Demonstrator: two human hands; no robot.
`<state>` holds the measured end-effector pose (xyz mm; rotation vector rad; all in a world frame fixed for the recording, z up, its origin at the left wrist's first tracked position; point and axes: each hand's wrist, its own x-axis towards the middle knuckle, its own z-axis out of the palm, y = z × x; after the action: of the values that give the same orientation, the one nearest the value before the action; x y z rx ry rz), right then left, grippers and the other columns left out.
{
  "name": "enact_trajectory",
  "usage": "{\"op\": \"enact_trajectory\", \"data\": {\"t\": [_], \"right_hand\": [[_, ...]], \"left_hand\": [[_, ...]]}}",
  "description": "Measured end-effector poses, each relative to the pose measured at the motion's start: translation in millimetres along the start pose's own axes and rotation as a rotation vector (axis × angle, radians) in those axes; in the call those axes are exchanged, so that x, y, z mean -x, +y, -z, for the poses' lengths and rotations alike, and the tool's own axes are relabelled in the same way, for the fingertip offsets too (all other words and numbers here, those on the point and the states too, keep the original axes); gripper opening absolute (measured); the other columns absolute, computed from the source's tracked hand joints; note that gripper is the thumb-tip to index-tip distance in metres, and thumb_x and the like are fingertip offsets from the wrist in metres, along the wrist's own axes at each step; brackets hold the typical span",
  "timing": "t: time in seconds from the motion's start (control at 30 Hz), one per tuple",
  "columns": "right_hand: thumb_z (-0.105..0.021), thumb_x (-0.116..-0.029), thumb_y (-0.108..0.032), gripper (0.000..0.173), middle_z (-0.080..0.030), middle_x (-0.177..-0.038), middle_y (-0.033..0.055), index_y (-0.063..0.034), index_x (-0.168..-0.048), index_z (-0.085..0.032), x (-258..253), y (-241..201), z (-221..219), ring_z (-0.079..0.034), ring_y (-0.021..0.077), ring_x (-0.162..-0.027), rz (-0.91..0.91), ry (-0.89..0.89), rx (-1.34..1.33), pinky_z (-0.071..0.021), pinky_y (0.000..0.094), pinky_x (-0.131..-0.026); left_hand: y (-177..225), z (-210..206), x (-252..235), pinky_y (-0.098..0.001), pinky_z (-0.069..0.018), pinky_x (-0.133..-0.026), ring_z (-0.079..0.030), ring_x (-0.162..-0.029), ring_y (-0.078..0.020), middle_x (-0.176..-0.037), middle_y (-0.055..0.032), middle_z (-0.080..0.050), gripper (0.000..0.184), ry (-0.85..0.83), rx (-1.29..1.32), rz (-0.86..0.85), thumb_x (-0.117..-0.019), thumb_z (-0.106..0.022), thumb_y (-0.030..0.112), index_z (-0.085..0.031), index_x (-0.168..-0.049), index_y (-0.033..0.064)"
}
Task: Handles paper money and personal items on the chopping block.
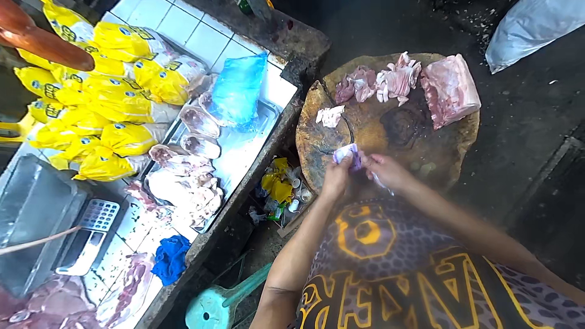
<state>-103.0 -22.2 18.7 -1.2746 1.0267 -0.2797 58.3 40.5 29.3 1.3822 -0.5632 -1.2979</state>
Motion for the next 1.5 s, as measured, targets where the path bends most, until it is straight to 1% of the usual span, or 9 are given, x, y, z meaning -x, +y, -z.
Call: {"op": "enact_trajectory", "data": {"t": [0.2,0.4,0.53,0.8,0.87,0.93,1.1,1.27,1.5], "right_hand": [[-0.050,-0.1060,-0.051,0.046,-0.067,-0.087,0.0050,-0.0119,-0.126,-0.063,-2.4,8.1,6.1,-0.062,0.0161,-0.075,-0.096,0.115,-0.069,-0.0534,0.0378,-0.070],[-0.043,-0.1021,-0.067,0.066,-0.071,-0.106,0.0102,-0.0144,-0.139,-0.056,-3.9,13.5,2.9,-0.067,0.0257,-0.098,-0.195,0.186,-0.135,-0.0542,0.0524,-0.087],[-0.041,-0.1043,-0.063,0.060,-0.070,-0.100,0.0098,-0.0153,-0.139,-0.054,-3.4,17.0,-3.7,-0.067,0.0243,-0.090,-0.180,0.223,-0.146,-0.0554,0.0487,-0.080],[-0.029,-0.1045,-0.068,0.068,-0.069,-0.117,0.0111,-0.0164,-0.133,-0.064,-2.6,13.1,3.6,-0.067,0.0274,-0.104,-0.122,0.233,0.006,-0.0538,0.0550,-0.088],[-0.028,-0.0994,-0.077,0.077,-0.071,-0.099,0.0094,-0.0170,-0.122,-0.071,-0.8,10.7,17.2,-0.066,0.0244,-0.080,-0.124,0.201,0.082,-0.0549,0.0490,-0.068],[-0.044,-0.1013,-0.068,0.062,-0.065,-0.081,0.0069,-0.0145,-0.117,-0.071,5.0,5.7,30.9,-0.055,0.0177,-0.058,-0.074,0.100,0.135,-0.0484,0.0371,-0.052],[-0.065,-0.1002,-0.045,0.040,-0.070,-0.090,0.0085,-0.0092,-0.116,-0.071,16.2,-3.4,43.0,-0.062,0.0181,-0.068,0.038,-0.073,0.315,-0.0549,0.0406,-0.064],[-0.056,-0.1062,-0.029,0.027,-0.063,-0.075,0.0087,-0.0088,-0.097,-0.070,15.2,-1.4,51.2,-0.059,0.0204,-0.061,0.016,-0.029,0.458,-0.0514,0.0449,-0.060],[-0.053,-0.1080,-0.032,0.025,-0.065,-0.075,0.0073,-0.0097,-0.110,-0.066,32.2,-9.5,65.4,-0.060,0.0183,-0.056,0.083,0.241,0.289,-0.0545,0.0389,-0.054]], "left_hand": [[2.7,9.3,0.3,-0.0426,-0.0617,-0.086,-0.074,-0.092,-0.0276,-0.106,-0.0189,-0.073,0.030,-0.032,0.044,0.198,-0.1099,-0.045,0.015,-0.052,-0.132,-0.0043],[-17.3,5.1,12.9,-0.0386,-0.0615,-0.077,-0.071,-0.083,-0.0194,-0.099,-0.0109,-0.073,0.045,-0.216,-0.220,0.339,-0.1051,-0.056,0.043,-0.061,-0.127,0.0042],[-17.3,0.7,14.1,-0.0412,-0.0621,-0.079,-0.073,-0.084,-0.0215,-0.098,-0.0127,-0.074,0.040,-0.246,-0.397,0.341,-0.0930,-0.076,0.024,-0.063,-0.124,0.0024],[-13.6,-3.3,13.7,-0.0393,-0.0627,-0.073,-0.073,-0.078,-0.0217,-0.093,-0.0139,-0.073,0.032,-0.244,-0.433,0.346,-0.0918,-0.074,0.013,-0.063,-0.119,0.0005],[-12.0,0.6,14.3,-0.0420,-0.0627,-0.075,-0.073,-0.079,-0.0219,-0.092,-0.0126,-0.074,0.029,-0.201,-0.461,0.287,-0.0915,-0.074,0.017,-0.066,-0.115,0.0014],[-7.7,5.3,14.9,-0.0451,-0.0623,-0.078,-0.074,-0.082,-0.0223,-0.094,-0.0118,-0.075,0.030,-0.157,-0.536,0.247,-0.0917,-0.074,0.020,-0.068,-0.115,0.0033],[-4.5,7.8,16.0,-0.0439,-0.0605,-0.078,-0.072,-0.084,-0.0196,-0.095,-0.0091,-0.074,0.025,-0.224,-0.636,0.149,-0.0951,-0.073,0.021,-0.069,-0.115,0.0066],[-7.7,5.8,15.6,-0.0398,-0.0623,-0.081,-0.073,-0.086,-0.0200,-0.099,-0.0114,-0.074,0.030,-0.336,-0.377,0.182,-0.1013,-0.066,0.022,-0.064,-0.125,0.0031],[-11.2,15.5,22.7,-0.0370,-0.0593,-0.088,-0.071,-0.097,-0.0191,-0.112,-0.0129,-0.073,0.052,-0.549,-0.087,0.237,-0.0870,-0.076,0.015,-0.058,-0.135,0.0034]]}}
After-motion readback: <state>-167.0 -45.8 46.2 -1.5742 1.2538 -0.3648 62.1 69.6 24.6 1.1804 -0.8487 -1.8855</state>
